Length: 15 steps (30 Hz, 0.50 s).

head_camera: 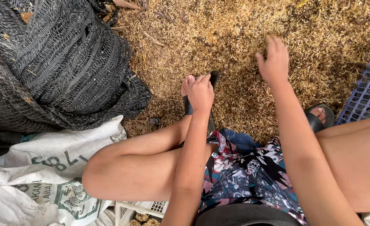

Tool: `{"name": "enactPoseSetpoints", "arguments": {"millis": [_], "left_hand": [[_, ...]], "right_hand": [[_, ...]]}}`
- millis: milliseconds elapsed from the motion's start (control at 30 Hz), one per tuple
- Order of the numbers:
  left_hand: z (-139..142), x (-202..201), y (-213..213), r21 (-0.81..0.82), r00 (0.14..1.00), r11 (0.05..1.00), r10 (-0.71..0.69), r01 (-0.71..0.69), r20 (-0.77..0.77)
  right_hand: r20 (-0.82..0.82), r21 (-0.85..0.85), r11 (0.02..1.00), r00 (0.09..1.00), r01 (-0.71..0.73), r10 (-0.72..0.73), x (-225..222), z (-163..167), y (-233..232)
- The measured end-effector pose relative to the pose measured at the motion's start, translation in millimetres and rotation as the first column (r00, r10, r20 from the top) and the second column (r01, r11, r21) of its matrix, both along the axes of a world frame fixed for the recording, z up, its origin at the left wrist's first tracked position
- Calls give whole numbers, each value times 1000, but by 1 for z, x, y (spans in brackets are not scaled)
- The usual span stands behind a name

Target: The person sits on the ground and uses a small dark mold to scoop and compress loose granular material into compact cylindrical shapes. They repeatedly fill the mold, press the material, and place the finished units into a nearby white crate.

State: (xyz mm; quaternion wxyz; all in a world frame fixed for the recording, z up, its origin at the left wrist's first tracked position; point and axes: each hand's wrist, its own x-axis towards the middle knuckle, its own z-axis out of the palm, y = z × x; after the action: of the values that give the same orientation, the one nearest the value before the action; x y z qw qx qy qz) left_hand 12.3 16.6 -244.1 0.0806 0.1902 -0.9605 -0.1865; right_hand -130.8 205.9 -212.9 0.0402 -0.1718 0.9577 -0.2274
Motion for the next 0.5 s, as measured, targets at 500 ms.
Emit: {"name": "enactPoseSetpoints", "arguments": {"millis": [500], "left_hand": [[-2, -10, 31, 160, 981, 977, -158, 139, 111]], "right_hand": [[136, 303, 711, 767, -635, 627, 146, -32, -1]]}}
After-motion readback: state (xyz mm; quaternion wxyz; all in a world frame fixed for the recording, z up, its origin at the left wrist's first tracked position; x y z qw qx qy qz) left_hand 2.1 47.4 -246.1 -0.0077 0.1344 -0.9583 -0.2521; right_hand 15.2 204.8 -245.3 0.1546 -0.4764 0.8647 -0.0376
